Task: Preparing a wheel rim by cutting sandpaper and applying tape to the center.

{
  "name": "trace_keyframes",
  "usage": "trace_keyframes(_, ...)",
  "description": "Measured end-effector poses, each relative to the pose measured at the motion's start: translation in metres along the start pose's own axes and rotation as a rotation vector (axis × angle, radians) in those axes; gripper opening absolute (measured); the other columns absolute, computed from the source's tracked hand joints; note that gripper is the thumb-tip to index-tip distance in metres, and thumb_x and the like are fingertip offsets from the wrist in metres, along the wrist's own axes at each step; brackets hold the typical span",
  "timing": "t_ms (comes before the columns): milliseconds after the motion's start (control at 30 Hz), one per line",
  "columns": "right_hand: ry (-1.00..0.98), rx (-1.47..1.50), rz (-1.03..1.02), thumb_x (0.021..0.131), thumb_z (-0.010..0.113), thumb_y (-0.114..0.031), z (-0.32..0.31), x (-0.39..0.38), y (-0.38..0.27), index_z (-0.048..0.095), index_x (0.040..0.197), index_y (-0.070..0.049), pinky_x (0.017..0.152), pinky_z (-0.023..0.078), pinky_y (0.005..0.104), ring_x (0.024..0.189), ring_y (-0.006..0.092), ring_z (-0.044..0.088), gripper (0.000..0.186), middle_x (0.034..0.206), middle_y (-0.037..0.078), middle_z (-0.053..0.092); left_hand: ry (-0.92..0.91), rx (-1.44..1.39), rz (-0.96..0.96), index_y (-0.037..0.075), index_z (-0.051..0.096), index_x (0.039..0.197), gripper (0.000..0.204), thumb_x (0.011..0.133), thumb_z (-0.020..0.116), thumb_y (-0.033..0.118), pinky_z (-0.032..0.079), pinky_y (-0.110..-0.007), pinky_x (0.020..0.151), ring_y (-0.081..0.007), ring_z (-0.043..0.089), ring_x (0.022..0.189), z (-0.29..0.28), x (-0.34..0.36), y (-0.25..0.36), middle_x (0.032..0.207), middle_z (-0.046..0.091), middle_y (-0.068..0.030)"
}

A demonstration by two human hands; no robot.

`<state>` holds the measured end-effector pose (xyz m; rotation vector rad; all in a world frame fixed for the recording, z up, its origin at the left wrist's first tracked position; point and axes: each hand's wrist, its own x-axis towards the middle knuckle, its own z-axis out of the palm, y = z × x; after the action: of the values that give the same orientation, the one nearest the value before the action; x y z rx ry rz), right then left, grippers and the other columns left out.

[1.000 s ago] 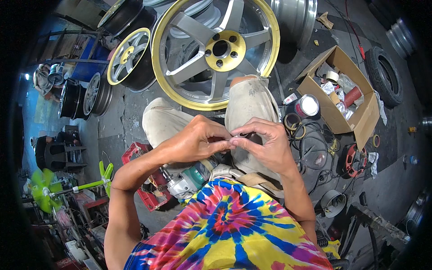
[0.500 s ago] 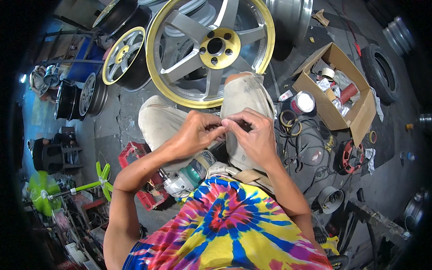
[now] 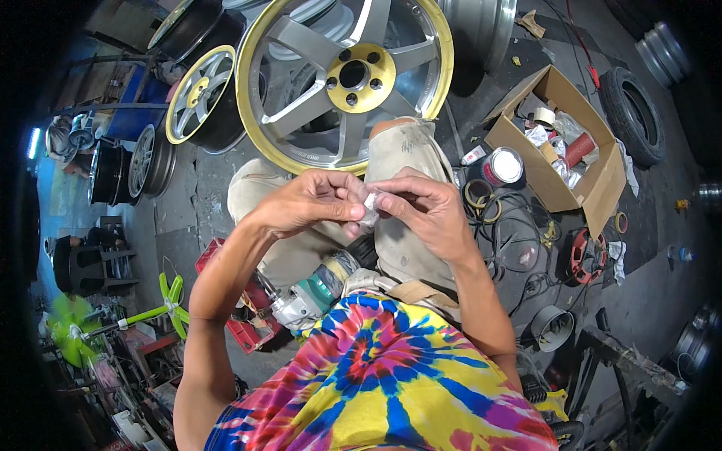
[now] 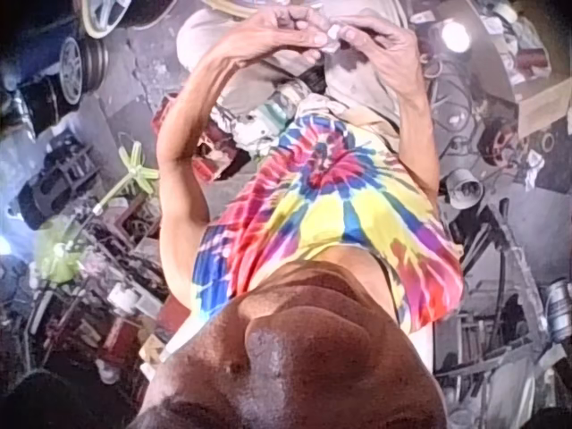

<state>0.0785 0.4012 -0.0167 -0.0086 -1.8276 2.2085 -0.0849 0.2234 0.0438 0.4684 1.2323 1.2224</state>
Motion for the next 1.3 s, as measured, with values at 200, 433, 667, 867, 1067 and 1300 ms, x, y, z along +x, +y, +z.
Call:
trace_keyframes(200, 0.024, 0.330, 0.154, 0.099, 0.073, -0.009, -0.003, -0.004, 0.013, 0.069, 0.125, 0.002, 0.081, 0.057, 0.0289, 0.093, 0.0121, 0.070, 0.028, 0.107, 0.008, 0.073, 0.055, 0.104, 0.157, 0.003, 0.070, 0.099, 0.015, 0.095, 0.079, 0.014, 0.055, -0.028, 0.077, -0.0098, 0.066, 0.082, -0.001, -0.002, -0.003, 0.090, 0.069, -0.0020)
trace_keyframes(433, 0.021, 0.927, 0.236, 0.101, 0.070, -0.012, 0.019, -0.008, 0.015, 0.068, 0.115, -0.002, 0.075, 0.055, 0.0273, 0.086, 0.0125, 0.069, 0.017, 0.100, 0.006, 0.074, -0.054, -0.023, 0.156, 0.001, 0.070, 0.105, 0.020, 0.099, 0.075, 0.019, 0.056, -0.028, 0.079, -0.0112, 0.068, 0.086, -0.001, 0.011, -0.016, 0.097, 0.073, -0.0056)
trace_keyframes(667, 0.249, 0.274, 0.120, 0.100, 0.073, -0.011, 0.025, -0.001, 0.007, 0.070, 0.109, -0.001, 0.079, 0.054, 0.0254, 0.089, 0.0093, 0.068, 0.015, 0.099, 0.004, 0.074, 0.206, 0.294, 0.251, -0.003, 0.073, 0.115, 0.029, 0.096, 0.079, 0.018, 0.056, -0.027, 0.081, -0.0111, 0.069, 0.090, -0.001, -0.003, -0.012, 0.103, 0.074, -0.0066)
trace_keyframes(867, 0.266, 0.204, 0.054, 0.098, 0.075, -0.008, 0.029, 0.004, 0.010, 0.070, 0.113, 0.000, 0.084, 0.053, 0.0240, 0.093, 0.0083, 0.067, 0.018, 0.101, 0.002, 0.071, 0.398, 0.763, 0.319, -0.001, 0.077, 0.098, 0.021, 0.089, 0.085, 0.016, 0.051, -0.024, 0.068, -0.0033, 0.062, 0.079, 0.017, -0.009, 0.005, 0.082, 0.069, -0.0001)
trace_keyframes(1067, 0.173, 0.099, 0.037, 0.094, 0.077, -0.004, 0.029, 0.006, 0.004, 0.071, 0.118, 0.001, 0.087, 0.052, 0.0256, 0.100, 0.0094, 0.064, 0.026, 0.107, 0.004, 0.065, 0.337, 0.595, 0.318, -0.007, 0.072, 0.088, 0.022, 0.088, 0.084, 0.011, 0.050, -0.029, 0.059, -0.0052, 0.060, 0.068, 0.011, -0.008, -0.009, 0.072, 0.067, -0.0068)
trace_keyframes(1300, 0.194, -0.047, -0.043, 0.094, 0.077, -0.003, 0.022, 0.007, 0.007, 0.072, 0.113, 0.003, 0.085, 0.051, 0.0247, 0.098, 0.0095, 0.065, 0.021, 0.105, 0.005, 0.066, 0.368, 0.671, 0.328, -0.003, 0.079, 0.102, 0.018, 0.093, 0.081, 0.013, 0.055, -0.026, 0.070, -0.0059, 0.066, 0.081, 0.020, -0.004, -0.009, 0.086, 0.076, -0.0049)
